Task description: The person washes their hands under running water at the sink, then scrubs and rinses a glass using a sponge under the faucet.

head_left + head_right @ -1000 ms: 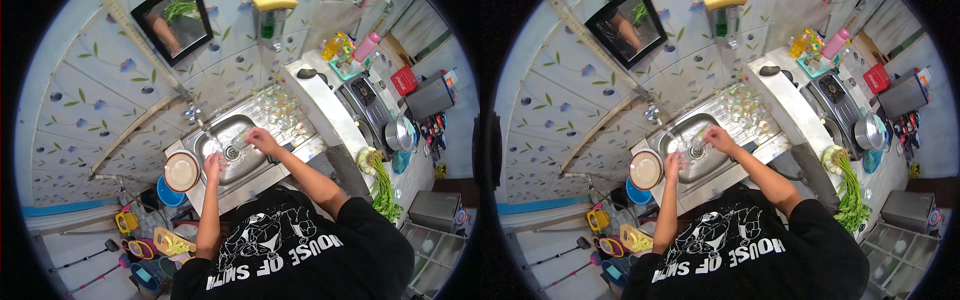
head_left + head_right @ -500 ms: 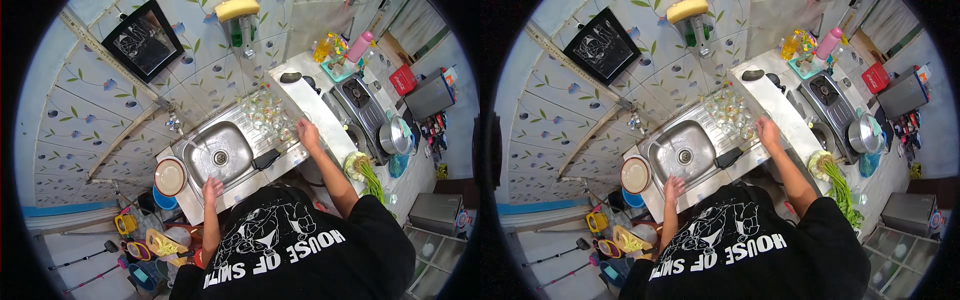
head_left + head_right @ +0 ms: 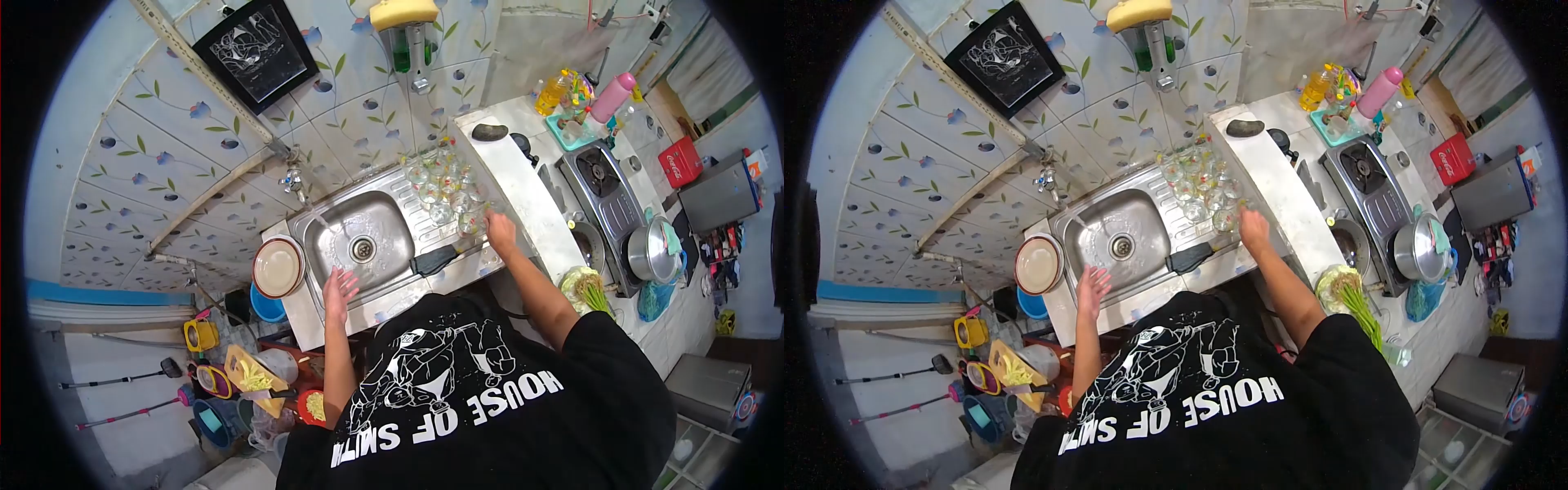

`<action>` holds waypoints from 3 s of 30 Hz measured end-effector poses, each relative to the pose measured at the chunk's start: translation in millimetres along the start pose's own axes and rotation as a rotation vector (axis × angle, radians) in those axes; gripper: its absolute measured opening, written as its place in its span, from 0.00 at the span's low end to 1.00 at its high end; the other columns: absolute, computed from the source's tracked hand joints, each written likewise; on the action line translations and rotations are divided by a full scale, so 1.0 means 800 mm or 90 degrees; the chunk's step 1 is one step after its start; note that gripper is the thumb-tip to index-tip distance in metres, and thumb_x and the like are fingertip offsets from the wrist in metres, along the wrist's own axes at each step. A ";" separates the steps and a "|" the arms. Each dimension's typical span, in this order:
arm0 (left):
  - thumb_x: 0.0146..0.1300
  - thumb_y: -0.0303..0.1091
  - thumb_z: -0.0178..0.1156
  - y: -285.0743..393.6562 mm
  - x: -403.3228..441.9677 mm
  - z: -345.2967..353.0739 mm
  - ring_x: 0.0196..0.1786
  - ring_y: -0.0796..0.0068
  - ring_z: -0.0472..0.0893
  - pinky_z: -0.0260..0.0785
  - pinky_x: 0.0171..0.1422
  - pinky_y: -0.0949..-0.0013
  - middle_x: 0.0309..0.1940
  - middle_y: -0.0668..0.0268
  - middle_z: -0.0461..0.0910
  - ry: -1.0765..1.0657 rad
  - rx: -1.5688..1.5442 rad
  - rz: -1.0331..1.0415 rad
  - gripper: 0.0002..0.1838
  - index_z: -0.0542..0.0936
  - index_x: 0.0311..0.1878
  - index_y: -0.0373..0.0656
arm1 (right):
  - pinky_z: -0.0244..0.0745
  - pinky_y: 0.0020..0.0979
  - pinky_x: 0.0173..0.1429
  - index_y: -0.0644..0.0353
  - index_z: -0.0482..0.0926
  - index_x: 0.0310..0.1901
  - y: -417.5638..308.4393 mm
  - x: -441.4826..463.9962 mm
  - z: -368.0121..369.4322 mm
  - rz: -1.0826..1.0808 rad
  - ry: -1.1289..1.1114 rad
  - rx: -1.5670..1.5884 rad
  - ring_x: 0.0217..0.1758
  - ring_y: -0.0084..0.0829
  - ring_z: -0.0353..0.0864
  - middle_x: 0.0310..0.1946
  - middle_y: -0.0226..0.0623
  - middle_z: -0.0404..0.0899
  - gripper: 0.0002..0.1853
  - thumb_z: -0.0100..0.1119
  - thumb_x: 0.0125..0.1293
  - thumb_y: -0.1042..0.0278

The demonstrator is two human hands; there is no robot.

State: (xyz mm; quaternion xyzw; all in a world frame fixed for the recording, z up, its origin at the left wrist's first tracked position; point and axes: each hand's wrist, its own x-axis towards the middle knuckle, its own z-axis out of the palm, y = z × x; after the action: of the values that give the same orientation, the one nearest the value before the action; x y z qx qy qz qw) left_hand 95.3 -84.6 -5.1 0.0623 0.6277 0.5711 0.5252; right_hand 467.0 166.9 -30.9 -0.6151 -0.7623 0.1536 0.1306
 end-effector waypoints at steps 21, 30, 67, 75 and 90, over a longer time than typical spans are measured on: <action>0.67 0.54 0.52 -0.035 -0.045 0.011 0.47 0.66 0.80 0.74 0.49 0.65 0.47 0.56 0.78 0.105 -0.028 0.007 0.28 0.70 0.56 0.37 | 0.75 0.46 0.48 0.57 0.81 0.38 -0.039 0.037 -0.020 -0.127 -0.046 0.079 0.43 0.51 0.79 0.36 0.49 0.81 0.11 0.56 0.56 0.64; 0.66 0.55 0.53 -0.018 -0.068 0.018 0.48 0.66 0.81 0.74 0.49 0.66 0.47 0.58 0.78 0.126 0.004 0.032 0.29 0.70 0.55 0.37 | 0.76 0.42 0.52 0.57 0.82 0.42 -0.065 0.093 0.065 -0.093 -0.311 -0.161 0.49 0.44 0.81 0.45 0.45 0.81 0.12 0.53 0.58 0.69; 0.66 0.52 0.53 0.111 0.077 0.004 0.60 0.62 0.73 0.68 0.62 0.59 0.59 0.56 0.71 0.034 -0.207 0.040 0.33 0.59 0.68 0.43 | 0.68 0.19 0.35 0.56 0.79 0.44 -0.399 0.059 0.117 0.221 -0.701 0.913 0.29 0.16 0.71 0.30 0.22 0.77 0.13 0.49 0.71 0.57; 0.58 0.50 0.65 0.128 0.160 -0.014 0.49 0.68 0.79 0.75 0.51 0.64 0.47 0.62 0.77 0.002 0.008 0.148 0.32 0.69 0.60 0.42 | 0.71 0.20 0.30 0.57 0.75 0.47 -0.430 0.045 0.153 0.346 -0.595 0.917 0.28 0.20 0.75 0.27 0.24 0.75 0.14 0.51 0.71 0.56; 0.65 0.52 0.52 0.143 0.206 -0.017 0.42 0.68 0.82 0.78 0.43 0.69 0.43 0.58 0.79 -0.128 -0.042 -0.133 0.22 0.76 0.48 0.41 | 0.77 0.22 0.37 0.59 0.77 0.44 -0.459 0.036 0.156 0.031 -0.467 0.675 0.35 0.22 0.80 0.36 0.30 0.80 0.16 0.49 0.71 0.54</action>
State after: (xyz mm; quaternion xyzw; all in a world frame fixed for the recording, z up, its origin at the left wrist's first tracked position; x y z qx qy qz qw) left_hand -47.2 57.3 -15.4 0.0358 0.5560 0.5245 0.6438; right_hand 83.1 114.0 -0.1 -0.3919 -0.5638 0.7126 0.1445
